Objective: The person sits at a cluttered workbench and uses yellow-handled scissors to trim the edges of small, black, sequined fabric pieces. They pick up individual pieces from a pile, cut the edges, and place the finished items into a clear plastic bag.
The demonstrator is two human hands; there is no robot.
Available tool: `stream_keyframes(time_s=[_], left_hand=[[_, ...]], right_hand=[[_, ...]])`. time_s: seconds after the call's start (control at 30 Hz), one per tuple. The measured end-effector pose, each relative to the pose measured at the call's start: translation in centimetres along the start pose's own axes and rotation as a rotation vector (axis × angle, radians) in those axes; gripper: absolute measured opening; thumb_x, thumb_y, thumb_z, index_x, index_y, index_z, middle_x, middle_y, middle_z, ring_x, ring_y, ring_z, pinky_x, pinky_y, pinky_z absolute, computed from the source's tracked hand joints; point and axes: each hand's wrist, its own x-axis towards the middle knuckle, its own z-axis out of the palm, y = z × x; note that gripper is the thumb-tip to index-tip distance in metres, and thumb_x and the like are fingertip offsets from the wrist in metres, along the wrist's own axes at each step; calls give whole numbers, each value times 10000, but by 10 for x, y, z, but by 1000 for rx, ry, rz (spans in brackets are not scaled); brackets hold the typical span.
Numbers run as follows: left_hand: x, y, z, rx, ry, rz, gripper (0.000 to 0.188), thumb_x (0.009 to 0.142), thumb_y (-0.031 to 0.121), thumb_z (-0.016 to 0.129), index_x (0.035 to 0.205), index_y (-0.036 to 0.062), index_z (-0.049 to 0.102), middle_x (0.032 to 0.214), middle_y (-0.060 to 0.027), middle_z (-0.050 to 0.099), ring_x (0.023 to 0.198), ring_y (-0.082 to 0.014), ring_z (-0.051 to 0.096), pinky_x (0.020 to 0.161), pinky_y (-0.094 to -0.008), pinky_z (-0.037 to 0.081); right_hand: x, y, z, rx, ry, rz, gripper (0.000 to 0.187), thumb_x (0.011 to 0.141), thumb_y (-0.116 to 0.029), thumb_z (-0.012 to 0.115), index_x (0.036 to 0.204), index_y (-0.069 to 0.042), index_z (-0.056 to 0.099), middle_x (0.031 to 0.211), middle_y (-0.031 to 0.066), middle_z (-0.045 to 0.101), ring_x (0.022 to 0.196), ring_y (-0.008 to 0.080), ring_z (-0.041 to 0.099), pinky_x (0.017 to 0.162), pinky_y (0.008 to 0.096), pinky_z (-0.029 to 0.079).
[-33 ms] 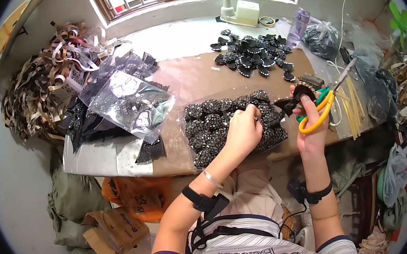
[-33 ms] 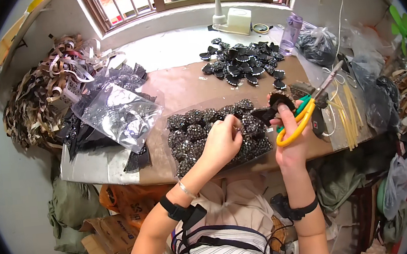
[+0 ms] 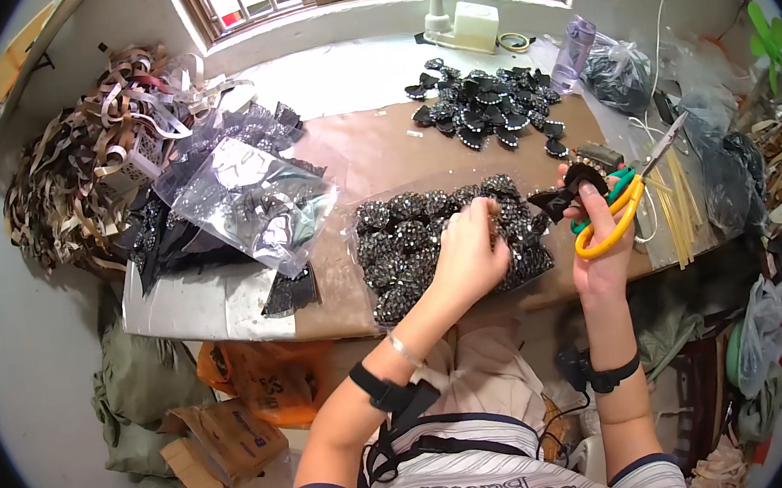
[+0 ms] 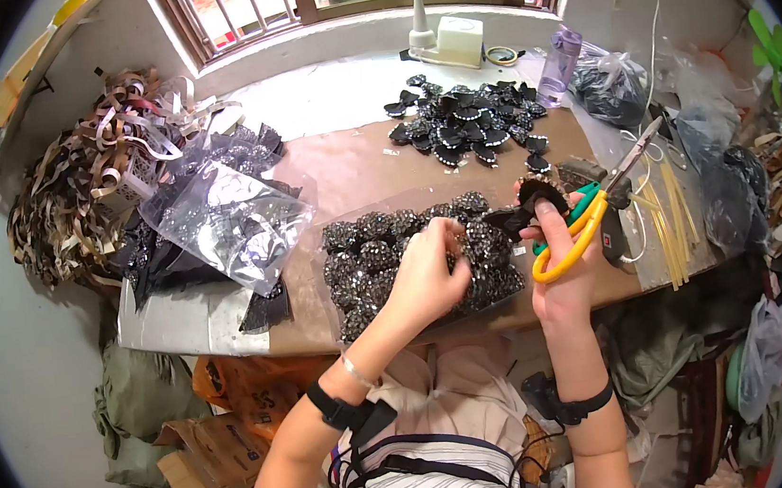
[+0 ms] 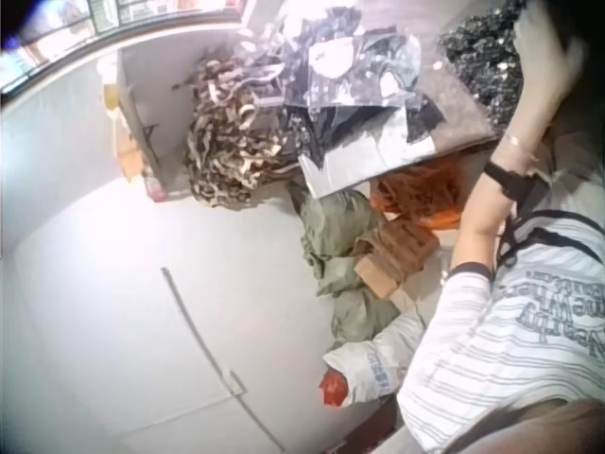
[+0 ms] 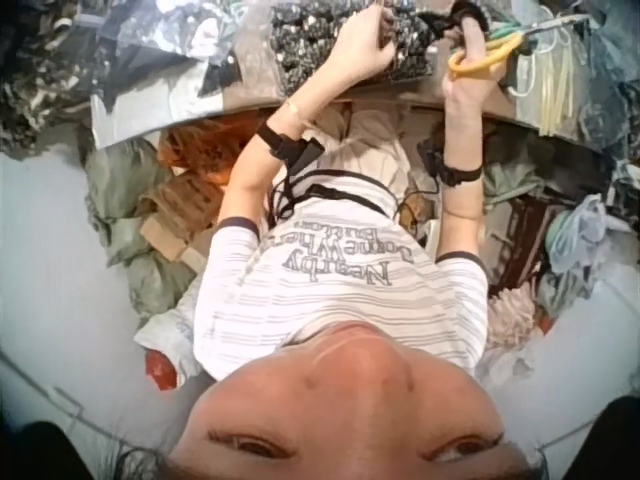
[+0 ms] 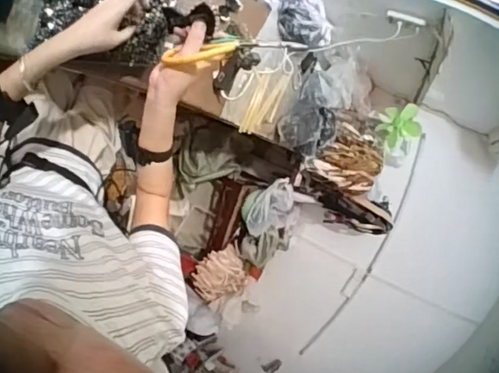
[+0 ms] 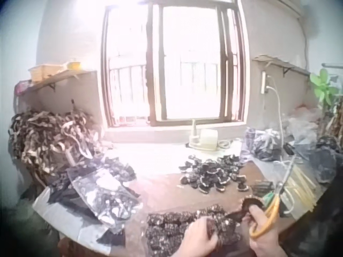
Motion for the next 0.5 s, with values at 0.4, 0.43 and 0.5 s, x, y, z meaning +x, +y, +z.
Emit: stream_keyframes(time_s=[0.4, 0.43, 0.5], left_hand=[[4, -7, 5, -331, -82, -109, 410, 919, 90, 610, 1317, 64, 514, 1198, -133, 644, 1073, -193, 631, 922, -312, 473], [5, 9, -6, -270, -137, -231, 457, 910, 31, 608, 1347, 39, 473, 1178, -120, 632, 1093, -165, 602, 915, -287, 472], [10, -7, 0, -650, -162, -186, 553, 858, 46, 675, 1367, 64, 458, 1153, -146, 641, 971, -205, 632, 881, -319, 491]], right_hand=[[19, -29, -4, 193, 49, -6, 345, 865, 43, 637, 1118, -100, 451, 1067, 152, 632, 915, 241, 680, 748, 292, 585], [18, -30, -5, 197, 48, 14, 349, 863, 47, 637, 1118, -102, 451, 1059, 145, 628, 918, 244, 679, 756, 298, 588], [14, -31, -7, 206, 38, 57, 359, 857, 56, 638, 1117, -105, 450, 1041, 132, 621, 922, 249, 678, 770, 311, 594]])
